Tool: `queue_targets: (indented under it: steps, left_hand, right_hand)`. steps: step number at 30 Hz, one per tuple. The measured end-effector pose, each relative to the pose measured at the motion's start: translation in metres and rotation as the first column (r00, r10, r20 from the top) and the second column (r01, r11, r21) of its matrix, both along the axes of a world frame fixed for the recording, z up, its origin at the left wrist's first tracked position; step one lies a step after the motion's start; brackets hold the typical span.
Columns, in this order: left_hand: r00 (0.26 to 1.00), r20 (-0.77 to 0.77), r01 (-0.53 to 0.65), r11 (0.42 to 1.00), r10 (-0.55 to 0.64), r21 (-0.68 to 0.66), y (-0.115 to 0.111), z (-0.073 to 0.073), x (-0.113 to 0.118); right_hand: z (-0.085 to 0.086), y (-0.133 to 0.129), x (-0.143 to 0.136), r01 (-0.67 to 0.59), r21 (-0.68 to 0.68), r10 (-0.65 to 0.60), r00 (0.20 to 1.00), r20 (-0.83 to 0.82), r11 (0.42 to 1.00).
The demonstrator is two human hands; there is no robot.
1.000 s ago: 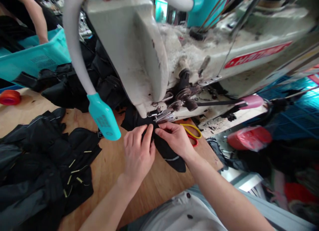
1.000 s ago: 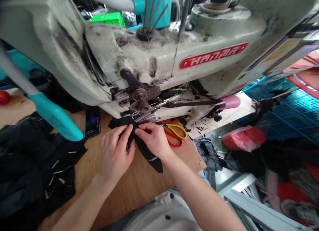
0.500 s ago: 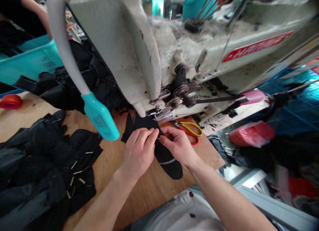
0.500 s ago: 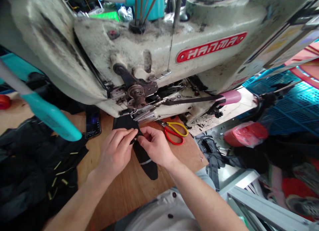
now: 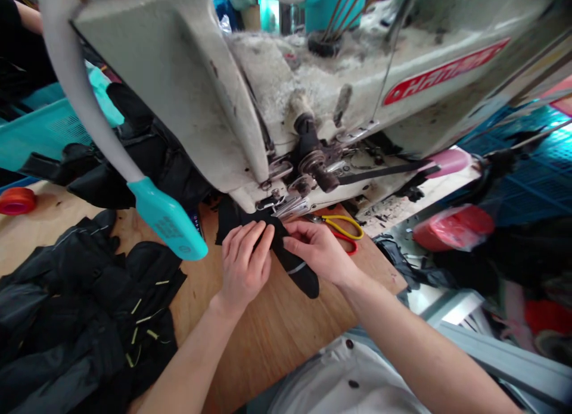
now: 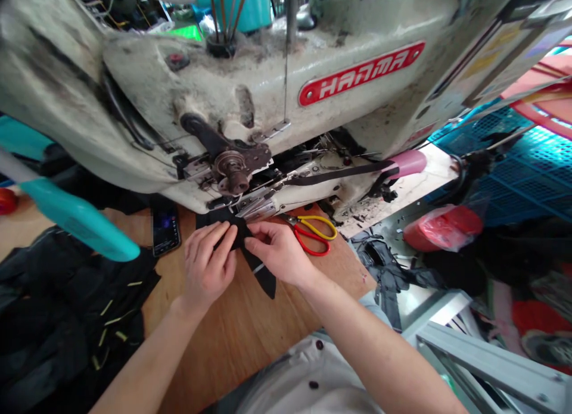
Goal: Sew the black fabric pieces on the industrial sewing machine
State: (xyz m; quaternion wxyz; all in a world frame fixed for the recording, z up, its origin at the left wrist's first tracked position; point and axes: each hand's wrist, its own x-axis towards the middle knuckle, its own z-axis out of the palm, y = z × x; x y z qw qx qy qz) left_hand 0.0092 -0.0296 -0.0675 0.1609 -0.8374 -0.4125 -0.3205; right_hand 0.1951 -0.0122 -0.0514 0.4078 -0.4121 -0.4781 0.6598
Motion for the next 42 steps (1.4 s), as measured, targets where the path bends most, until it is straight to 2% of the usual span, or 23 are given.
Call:
queue_targets:
  steps: [3,8,14,17,19,21,22,23,24,25,26,27,29,30,32,34,37,40,42]
  left_hand:
    - [0.998,-0.001,0.056,0.996,-0.056,0.066,0.002,-0.003,-0.006]
    - [0.991,-0.008,0.132,0.987,-0.131,0.092,0.006,0.007,-0.009]
    - [0.982,-0.061,0.183,0.98,-0.179,0.079,0.006,0.017,-0.012]
    - [0.989,-0.063,0.137,0.987,-0.132,0.089,0.002,0.01,-0.01]
    - [0.999,-0.025,0.023,0.993,-0.02,0.119,0.0,-0.003,-0.009]
    - [0.992,0.045,-0.124,0.982,0.119,0.144,-0.001,-0.02,-0.01]
    - [0.982,0.077,-0.185,0.972,0.175,0.144,-0.001,-0.028,-0.012]
    - [0.97,0.107,-0.233,0.963,0.22,0.132,0.0,-0.036,-0.015]
    - [0.959,0.142,-0.262,0.959,0.245,0.11,0.001,-0.042,-0.018]
    - [0.95,0.179,-0.274,0.958,0.256,0.084,0.001,-0.047,-0.021]
    - [0.942,0.221,-0.273,0.96,0.255,0.059,0.001,-0.05,-0.025]
    - [0.935,0.261,-0.258,0.965,0.239,0.04,0.0,-0.051,-0.029]
    - [0.924,0.328,-0.215,0.977,0.198,0.015,-0.005,-0.052,-0.034]
    - [0.92,0.348,-0.197,0.98,0.182,0.01,-0.008,-0.051,-0.037]
    - [0.913,0.372,-0.18,0.984,0.168,-0.003,-0.016,-0.05,-0.039]
    - [0.907,0.382,-0.185,0.983,0.174,-0.01,-0.023,-0.049,-0.041]
    - [0.903,0.391,-0.19,0.982,0.181,-0.017,-0.033,-0.053,-0.042]
    - [0.897,0.401,-0.186,0.982,0.183,-0.032,-0.039,-0.059,-0.043]
    - [0.893,0.406,-0.184,0.98,0.197,-0.071,-0.042,-0.063,-0.045]
  right_hand:
    - [-0.004,-0.008,0.003,-0.022,-0.061,0.019,0.999,-0.042,0.998]
    - [-0.006,-0.016,0.004,-0.013,-0.108,0.006,0.998,-0.068,0.994]
    - [-0.007,-0.019,0.001,0.006,-0.083,-0.008,1.0,-0.016,0.997]
    - [-0.011,-0.016,0.001,0.009,-0.081,-0.011,1.0,-0.022,0.997]
    - [-0.011,-0.017,0.003,0.011,-0.069,-0.01,1.0,0.01,0.998]
    - [-0.005,-0.024,0.006,0.107,0.036,-0.111,0.982,0.152,0.994]
    - [0.0,-0.03,0.007,0.185,0.162,-0.221,0.944,0.245,0.969]
    - [0.007,-0.039,0.008,0.247,0.325,-0.35,0.883,0.312,0.913]
    - [0.013,-0.05,0.008,0.27,0.495,-0.468,0.818,0.335,0.826]
    - [0.019,-0.06,0.006,0.246,0.623,-0.528,0.787,0.319,0.743]
    - [0.022,-0.071,0.003,0.185,0.69,-0.509,0.807,0.299,0.699]
    - [0.023,-0.079,-0.002,0.105,0.708,-0.424,0.857,0.291,0.699]
    - [0.015,-0.087,-0.019,-0.012,0.618,-0.225,0.926,0.304,0.786]
    - [0.008,-0.085,-0.029,-0.022,0.54,-0.176,0.934,0.311,0.842]
    - [-0.012,-0.072,-0.051,0.048,0.406,-0.183,0.936,0.302,0.913]
    - [-0.029,-0.051,-0.069,0.087,0.326,-0.17,0.956,0.237,0.942]
    - [-0.045,-0.025,-0.088,0.025,0.197,-0.04,0.996,0.076,0.98]
    - [-0.046,-0.015,-0.097,-0.063,0.084,0.071,0.993,-0.099,0.994]
    - [-0.044,-0.016,-0.101,-0.073,0.06,0.082,0.982,-0.172,0.996]
